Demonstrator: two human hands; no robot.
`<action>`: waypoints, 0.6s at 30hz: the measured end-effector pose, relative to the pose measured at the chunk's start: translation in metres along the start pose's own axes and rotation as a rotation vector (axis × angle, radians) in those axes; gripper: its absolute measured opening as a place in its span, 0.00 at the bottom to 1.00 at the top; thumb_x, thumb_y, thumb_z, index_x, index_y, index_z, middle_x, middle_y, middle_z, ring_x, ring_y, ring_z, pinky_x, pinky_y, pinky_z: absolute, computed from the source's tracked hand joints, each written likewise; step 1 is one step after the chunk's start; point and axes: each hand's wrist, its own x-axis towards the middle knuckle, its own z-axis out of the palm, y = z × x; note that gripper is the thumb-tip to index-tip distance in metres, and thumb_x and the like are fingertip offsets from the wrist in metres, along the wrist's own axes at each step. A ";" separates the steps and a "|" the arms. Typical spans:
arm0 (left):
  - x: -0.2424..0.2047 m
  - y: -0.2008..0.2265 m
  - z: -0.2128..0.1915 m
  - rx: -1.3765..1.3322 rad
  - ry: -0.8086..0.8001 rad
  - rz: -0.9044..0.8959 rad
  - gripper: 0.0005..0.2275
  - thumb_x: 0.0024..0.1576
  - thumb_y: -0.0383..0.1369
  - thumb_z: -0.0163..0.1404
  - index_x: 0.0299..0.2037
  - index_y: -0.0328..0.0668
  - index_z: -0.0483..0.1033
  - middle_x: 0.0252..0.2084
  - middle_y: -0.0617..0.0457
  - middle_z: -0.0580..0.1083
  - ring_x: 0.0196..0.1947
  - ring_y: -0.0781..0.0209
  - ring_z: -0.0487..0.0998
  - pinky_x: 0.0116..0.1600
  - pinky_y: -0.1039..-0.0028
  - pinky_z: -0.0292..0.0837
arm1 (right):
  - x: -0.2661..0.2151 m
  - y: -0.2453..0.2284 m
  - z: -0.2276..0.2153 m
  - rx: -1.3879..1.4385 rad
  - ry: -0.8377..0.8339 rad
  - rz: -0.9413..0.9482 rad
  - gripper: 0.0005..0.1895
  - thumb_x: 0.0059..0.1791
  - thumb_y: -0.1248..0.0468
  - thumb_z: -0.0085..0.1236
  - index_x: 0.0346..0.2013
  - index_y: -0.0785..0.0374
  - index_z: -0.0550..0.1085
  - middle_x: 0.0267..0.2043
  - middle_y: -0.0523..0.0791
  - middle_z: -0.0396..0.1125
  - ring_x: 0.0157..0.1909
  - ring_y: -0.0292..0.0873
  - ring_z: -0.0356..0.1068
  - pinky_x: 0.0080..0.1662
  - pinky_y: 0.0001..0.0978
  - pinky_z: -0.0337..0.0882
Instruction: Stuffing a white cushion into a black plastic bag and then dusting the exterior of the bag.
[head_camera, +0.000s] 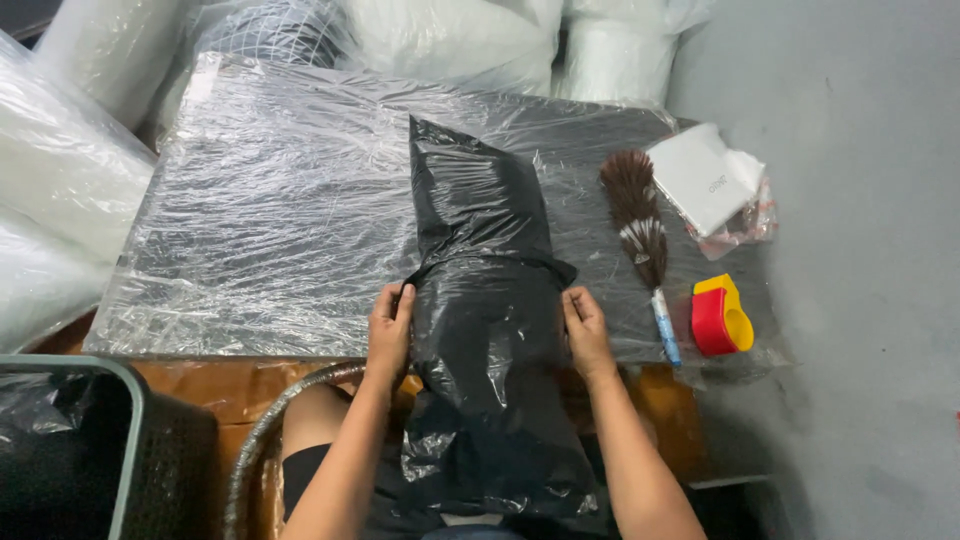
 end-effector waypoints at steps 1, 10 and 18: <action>0.002 0.004 0.001 0.000 0.001 0.001 0.12 0.67 0.42 0.51 0.40 0.43 0.77 0.28 0.48 0.72 0.33 0.62 0.69 0.41 0.66 0.70 | 0.000 -0.006 -0.002 0.001 -0.001 0.000 0.08 0.59 0.58 0.50 0.38 0.55 0.73 0.30 0.36 0.64 0.38 0.32 0.64 0.42 0.25 0.67; 0.005 0.113 0.020 -0.386 0.019 -0.209 0.13 0.65 0.44 0.51 0.44 0.42 0.76 0.33 0.53 0.78 0.33 0.67 0.75 0.43 0.73 0.76 | -0.001 -0.149 -0.001 -0.087 -0.131 0.173 0.08 0.56 0.59 0.50 0.48 0.57 0.72 0.44 0.46 0.72 0.52 0.43 0.70 0.60 0.37 0.65; 0.024 0.152 0.029 -0.552 -0.022 -0.233 0.11 0.60 0.37 0.58 0.37 0.43 0.68 0.27 0.62 0.65 0.26 0.70 0.70 0.32 0.83 0.71 | 0.062 -0.116 -0.014 0.485 0.203 0.256 0.13 0.45 0.74 0.62 0.40 0.55 0.75 0.30 0.43 0.71 0.36 0.51 0.78 0.43 0.49 0.80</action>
